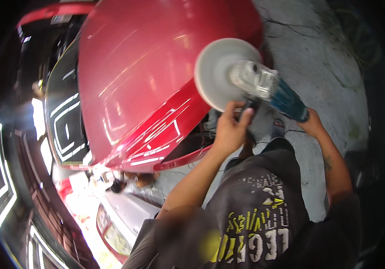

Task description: The person uses a teal electric polisher with a white pad to polish the hood of a red car. They move the tool in circular motions across the surface. Another person is visible in the background working on a white car.

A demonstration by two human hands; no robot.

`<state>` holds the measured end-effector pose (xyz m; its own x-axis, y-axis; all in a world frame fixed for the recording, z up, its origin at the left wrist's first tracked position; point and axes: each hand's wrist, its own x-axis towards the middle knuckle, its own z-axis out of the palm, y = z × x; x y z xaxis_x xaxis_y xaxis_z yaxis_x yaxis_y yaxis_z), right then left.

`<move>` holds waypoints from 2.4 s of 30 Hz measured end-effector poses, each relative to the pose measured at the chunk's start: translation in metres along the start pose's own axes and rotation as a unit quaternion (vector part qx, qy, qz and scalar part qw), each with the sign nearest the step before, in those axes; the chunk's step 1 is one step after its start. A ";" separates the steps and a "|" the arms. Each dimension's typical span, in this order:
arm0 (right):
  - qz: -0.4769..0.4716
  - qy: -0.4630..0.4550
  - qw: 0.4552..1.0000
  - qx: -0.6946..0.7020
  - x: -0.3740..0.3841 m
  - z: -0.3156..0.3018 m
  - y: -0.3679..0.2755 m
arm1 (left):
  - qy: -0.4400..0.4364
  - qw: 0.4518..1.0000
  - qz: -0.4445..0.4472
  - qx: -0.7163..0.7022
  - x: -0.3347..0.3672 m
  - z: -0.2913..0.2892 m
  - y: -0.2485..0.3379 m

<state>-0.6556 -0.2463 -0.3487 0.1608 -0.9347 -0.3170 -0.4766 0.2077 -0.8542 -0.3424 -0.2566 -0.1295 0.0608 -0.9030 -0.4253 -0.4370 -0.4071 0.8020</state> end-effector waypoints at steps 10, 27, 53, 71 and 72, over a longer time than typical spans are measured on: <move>0.009 -0.113 0.994 0.007 -0.061 0.057 -0.114 | 0.034 0.983 -0.105 -0.148 -0.102 -0.095 -0.060; -0.092 -0.226 0.958 -0.151 -0.106 0.118 -0.250 | 0.120 0.954 -0.076 -0.264 -0.225 -0.209 -0.155; -0.077 -0.200 0.966 -0.143 -0.116 0.057 -0.192 | 0.111 0.967 -0.129 -0.189 -0.193 -0.125 -0.129; -0.029 -0.290 0.955 -0.057 -0.121 0.090 -0.211 | 0.114 0.969 -0.150 -0.157 -0.213 -0.169 -0.109; -0.031 -0.292 0.954 -0.057 -0.120 0.091 -0.210 | 0.116 0.969 -0.149 -0.157 -0.214 -0.169 -0.111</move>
<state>-0.4961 -0.1515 -0.1692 0.6301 -0.6168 -0.4718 -0.5363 0.0938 -0.8388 -0.1552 -0.0412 -0.0560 0.3595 -0.7297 -0.5816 -0.0755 -0.6439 0.7614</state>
